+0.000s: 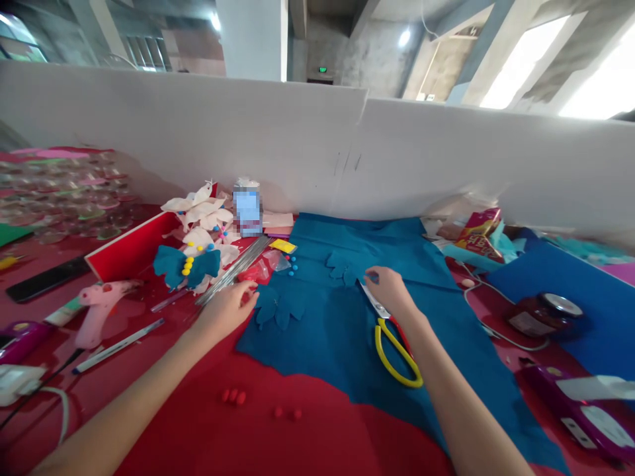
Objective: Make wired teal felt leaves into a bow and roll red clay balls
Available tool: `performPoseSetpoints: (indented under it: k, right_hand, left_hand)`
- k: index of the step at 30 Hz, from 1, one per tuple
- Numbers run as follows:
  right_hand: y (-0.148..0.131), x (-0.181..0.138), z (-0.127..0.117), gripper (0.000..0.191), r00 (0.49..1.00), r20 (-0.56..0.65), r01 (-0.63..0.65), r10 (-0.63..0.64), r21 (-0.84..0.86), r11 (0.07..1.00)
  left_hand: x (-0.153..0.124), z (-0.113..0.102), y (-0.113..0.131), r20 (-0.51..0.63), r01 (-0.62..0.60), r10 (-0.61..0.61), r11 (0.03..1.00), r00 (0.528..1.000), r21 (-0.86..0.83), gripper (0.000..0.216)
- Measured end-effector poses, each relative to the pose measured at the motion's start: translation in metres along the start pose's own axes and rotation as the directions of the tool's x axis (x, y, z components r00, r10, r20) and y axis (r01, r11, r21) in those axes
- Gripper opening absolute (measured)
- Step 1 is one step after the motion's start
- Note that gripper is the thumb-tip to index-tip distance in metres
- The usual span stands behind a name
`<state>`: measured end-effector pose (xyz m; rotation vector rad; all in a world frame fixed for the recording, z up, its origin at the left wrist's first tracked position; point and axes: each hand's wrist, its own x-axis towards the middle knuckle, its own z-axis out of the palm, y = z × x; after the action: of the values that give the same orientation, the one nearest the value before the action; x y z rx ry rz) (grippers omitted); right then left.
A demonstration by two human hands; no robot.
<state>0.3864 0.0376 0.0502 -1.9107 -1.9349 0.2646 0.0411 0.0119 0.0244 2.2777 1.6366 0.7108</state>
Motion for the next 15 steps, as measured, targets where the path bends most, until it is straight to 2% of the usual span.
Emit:
performPoseSetpoints:
  k: [3, 5, 7, 9, 13, 15]
  right_hand:
    - [-0.031, -0.006, 0.022, 0.027, 0.981, 0.149, 0.115, -0.127, 0.086, 0.99]
    - [-0.055, -0.017, 0.04, 0.035, 0.945, 0.24, 0.192, -0.221, 0.139, 0.971]
    - [-0.074, -0.025, 0.055, 0.043, 0.925, 0.273, 0.228, -0.265, 0.158, 0.961]
    - [-0.086, -0.025, 0.066, 0.042, 0.922, 0.283, 0.228, -0.264, 0.154, 0.961]
    - [-0.092, -0.014, 0.076, 0.027, 0.921, 0.313, 0.192, -0.234, 0.157, 0.969]
    - [-0.092, -0.011, 0.078, 0.029, 0.921, 0.325, 0.169, -0.216, 0.167, 0.971]
  left_hand:
    - [0.006, 0.013, -0.003, 0.02, 0.076, -0.077, 0.996, 0.997, 0.04, 0.026]
    - [0.006, 0.017, -0.007, 0.039, 0.099, -0.1, 0.995, 0.994, 0.028, 0.021]
    - [0.006, 0.019, -0.01, 0.054, 0.099, -0.099, 0.995, 0.994, -0.005, 0.013]
    - [0.005, 0.019, -0.013, 0.061, 0.091, -0.089, 0.995, 0.994, -0.041, 0.014]
    - [0.004, 0.017, -0.017, 0.024, 0.088, -0.086, 0.992, 0.996, -0.094, 0.014]
    - [0.005, 0.016, -0.019, -0.018, 0.088, -0.091, 0.989, 0.996, -0.118, 0.014]
